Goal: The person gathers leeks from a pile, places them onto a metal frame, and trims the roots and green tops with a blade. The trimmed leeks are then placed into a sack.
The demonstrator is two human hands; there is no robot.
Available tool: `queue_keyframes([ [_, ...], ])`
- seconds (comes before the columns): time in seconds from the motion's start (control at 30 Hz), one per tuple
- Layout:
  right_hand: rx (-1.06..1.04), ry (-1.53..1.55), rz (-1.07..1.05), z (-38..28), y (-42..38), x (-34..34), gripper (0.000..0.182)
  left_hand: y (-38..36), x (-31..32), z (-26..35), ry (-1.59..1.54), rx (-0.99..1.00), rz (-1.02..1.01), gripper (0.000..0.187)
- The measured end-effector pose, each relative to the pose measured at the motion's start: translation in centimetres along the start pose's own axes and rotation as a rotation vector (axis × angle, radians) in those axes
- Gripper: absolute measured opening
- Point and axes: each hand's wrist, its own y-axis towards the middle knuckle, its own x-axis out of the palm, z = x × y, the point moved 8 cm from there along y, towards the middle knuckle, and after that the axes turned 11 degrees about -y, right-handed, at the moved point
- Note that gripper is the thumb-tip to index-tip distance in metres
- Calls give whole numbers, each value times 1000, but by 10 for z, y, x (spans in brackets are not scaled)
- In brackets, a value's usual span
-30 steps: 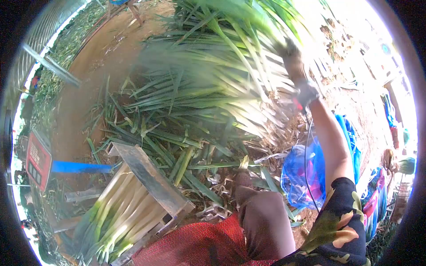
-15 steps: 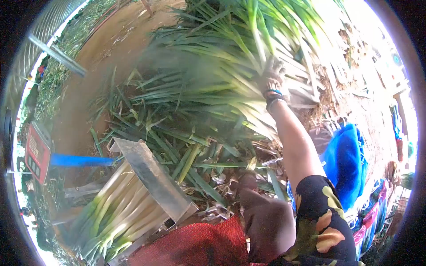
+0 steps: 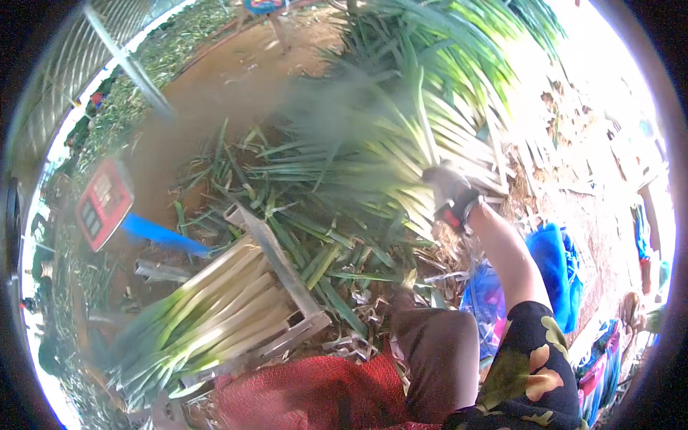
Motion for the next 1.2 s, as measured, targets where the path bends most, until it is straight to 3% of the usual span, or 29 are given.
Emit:
queue_keyframes([
  [0.03,178,403,-1,-19,-9,-5,20,-2,-7,21,85,50,34,38],
  [0.07,357,811,72,-39,-21,-10,20,-5,-11,21,60,-22,46,33],
  [0.13,616,1214,-100,-82,-38,-11,22,-11,-11,14,-66,61,69,34],
  [0.17,533,1280,-104,-100,-43,-27,23,-13,-8,6,-180,117,86,37],
  [0.3,318,1588,-226,-165,-62,-43,34,-31,-6,106,-412,332,58,21],
  [0.33,212,1527,-313,-176,-73,-68,41,-36,-3,130,-472,476,9,19],
  [0.4,-256,1236,-239,-268,-102,-149,49,-49,21,156,-556,517,-82,27],
  [0.47,-301,1217,-122,-299,-160,-140,50,-62,56,194,-707,614,-318,38],
  [0.53,191,1520,-187,-274,-196,-70,46,-77,115,215,-898,470,-590,53],
  [0.57,379,1588,-201,-278,-215,-46,41,-84,155,222,-949,562,-533,59],
  [0.6,466,1579,-215,-296,-232,-40,37,-94,202,224,-986,496,-663,74],
  [0.63,559,1570,-225,-314,-249,-34,32,-110,194,234,-961,226,-1036,58],
  [0.7,700,1624,-336,-339,-273,0,24,-144,266,232,-1406,-119,-1197,48],
  [0.73,550,1615,-382,-319,-272,55,19,-161,294,228,-1610,-301,-1235,43],
  [0.8,157,1039,-216,-294,-278,107,23,-178,331,212,-1777,-529,-1251,33],
  [0.9,799,1488,-608,-295,-316,152,35,-191,386,172,-1574,-532,-1322,35],
  [0.93,454,1173,-485,-293,-309,132,36,-190,391,156,-1353,-523,-1275,33],
  [0.97,376,1119,-464,-299,-314,127,31,-191,392,144,-1320,-536,-1253,33],
  [1.03,354,1227,-532,-306,-321,145,26,-190,364,138,-1442,-591,-1236,33],
  [1.07,343,1270,-549,-306,-325,151,26,-186,377,129,-1184,-351,-1325,29],
  [1.13,279,1274,-519,-305,-326,163,26,-194,394,125,-1448,-640,-1289,35],
  [1.2,206,1260,-448,-303,-324,180,27,-195,389,118,-1427,-698,-1272,34],
])
